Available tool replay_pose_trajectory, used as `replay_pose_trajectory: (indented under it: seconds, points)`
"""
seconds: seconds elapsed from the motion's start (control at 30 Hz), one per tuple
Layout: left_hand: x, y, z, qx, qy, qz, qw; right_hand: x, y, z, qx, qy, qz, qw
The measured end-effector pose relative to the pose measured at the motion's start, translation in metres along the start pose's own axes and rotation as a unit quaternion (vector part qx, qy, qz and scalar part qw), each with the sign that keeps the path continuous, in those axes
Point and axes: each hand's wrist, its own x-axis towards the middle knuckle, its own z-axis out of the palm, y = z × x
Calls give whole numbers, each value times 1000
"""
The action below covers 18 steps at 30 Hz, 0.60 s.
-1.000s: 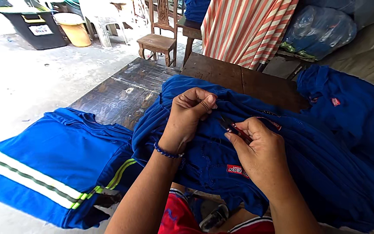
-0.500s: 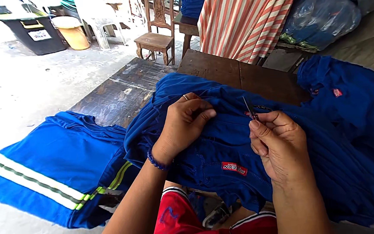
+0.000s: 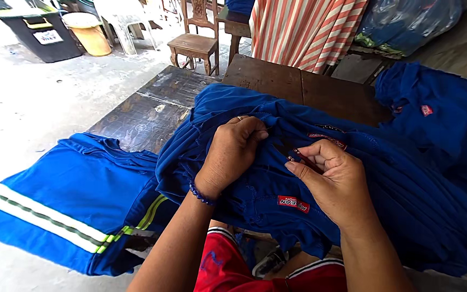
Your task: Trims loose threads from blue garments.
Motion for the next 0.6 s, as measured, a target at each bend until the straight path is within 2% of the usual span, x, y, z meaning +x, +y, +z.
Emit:
replay_pose_trajectory:
  seconds: [0.43,0.5,0.6]
  points:
    - [-1,0,-2,-9,2,-23,1000,6,-6,16,-136,15,-27,990]
    - [-2,-1,-4,-51,10,-51,997,7,-2,12,-95,12,-12,995]
    - [-5,-1,-11,-196,52,-89,975,12,2,-1,104,8,67,992]
